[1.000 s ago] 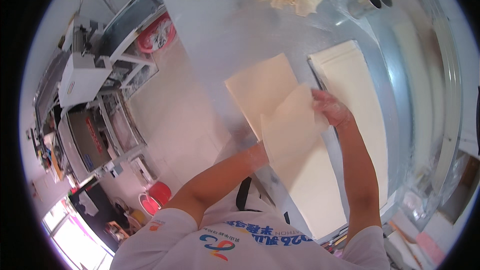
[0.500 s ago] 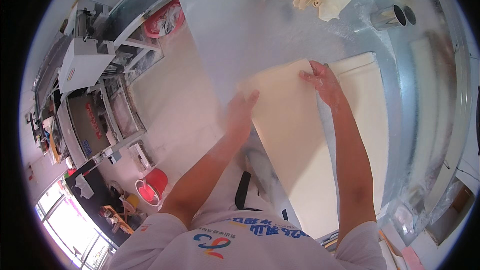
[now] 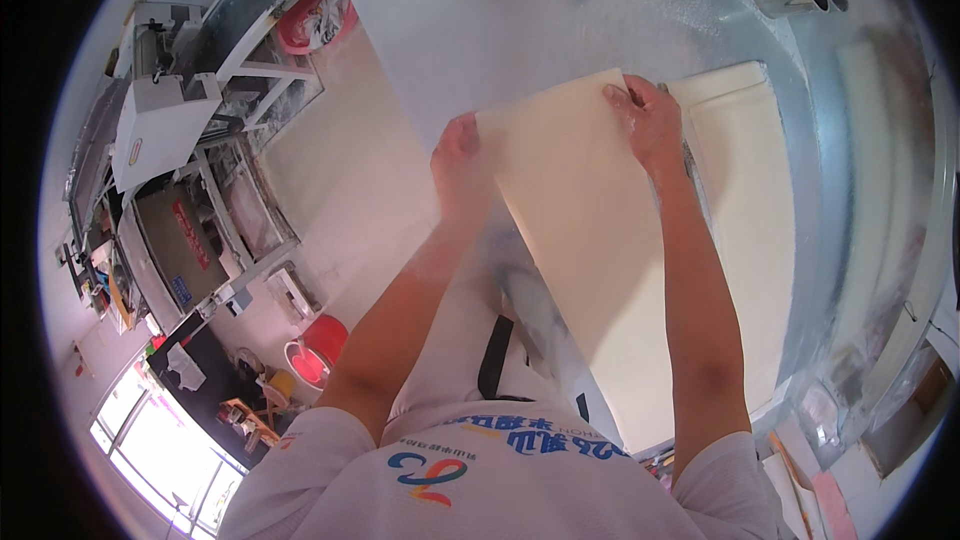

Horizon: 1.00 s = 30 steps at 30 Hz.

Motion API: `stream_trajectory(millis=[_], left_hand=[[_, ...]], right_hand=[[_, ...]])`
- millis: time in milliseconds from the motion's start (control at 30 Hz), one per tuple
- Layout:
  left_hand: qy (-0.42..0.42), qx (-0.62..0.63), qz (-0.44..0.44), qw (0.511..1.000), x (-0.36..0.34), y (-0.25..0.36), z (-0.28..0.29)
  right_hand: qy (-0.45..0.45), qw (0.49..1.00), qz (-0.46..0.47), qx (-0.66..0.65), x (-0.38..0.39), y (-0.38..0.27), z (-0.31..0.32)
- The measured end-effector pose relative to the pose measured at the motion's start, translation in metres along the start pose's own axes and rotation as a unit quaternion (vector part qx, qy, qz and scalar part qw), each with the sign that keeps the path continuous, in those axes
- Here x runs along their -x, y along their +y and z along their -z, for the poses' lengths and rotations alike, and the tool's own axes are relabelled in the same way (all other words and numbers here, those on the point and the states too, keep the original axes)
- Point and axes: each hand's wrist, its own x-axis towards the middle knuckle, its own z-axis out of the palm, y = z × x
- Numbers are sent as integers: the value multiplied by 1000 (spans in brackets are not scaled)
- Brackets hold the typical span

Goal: The person prepares dough on a metal work surface by repeatedly folding, flipping, and smoothing it by hand.

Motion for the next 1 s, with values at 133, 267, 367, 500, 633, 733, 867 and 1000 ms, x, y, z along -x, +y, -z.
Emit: stream_trajectory(millis=[133,267,367,500,633,733,867,1000], left_hand=[[9,-67,-19,998,6,16,-2],[15,-98,-58,993,-1,-5,4],[-1,-162,-104,981,-8,-1,6],[-33,-193,-141,970,-22,-1,13],[-54,-198,-96,974,-22,16,14],[-110,-55,-22,992,-7,42,14],[-157,-26,-9,987,4,71,17],[-138,-43,5,989,-26,41,11]], right_hand=[[-14,998,-15,55,-3,5,1],[1,1000,-10,6,-1,8,-4],[34,999,19,5,-2,10,-6],[61,997,2,47,3,-3,-10],[78,996,-12,-39,4,4,-10],[73,987,-2,-146,4,12,8],[77,975,4,-210,10,2,38],[41,965,4,-258,-9,26,27]])
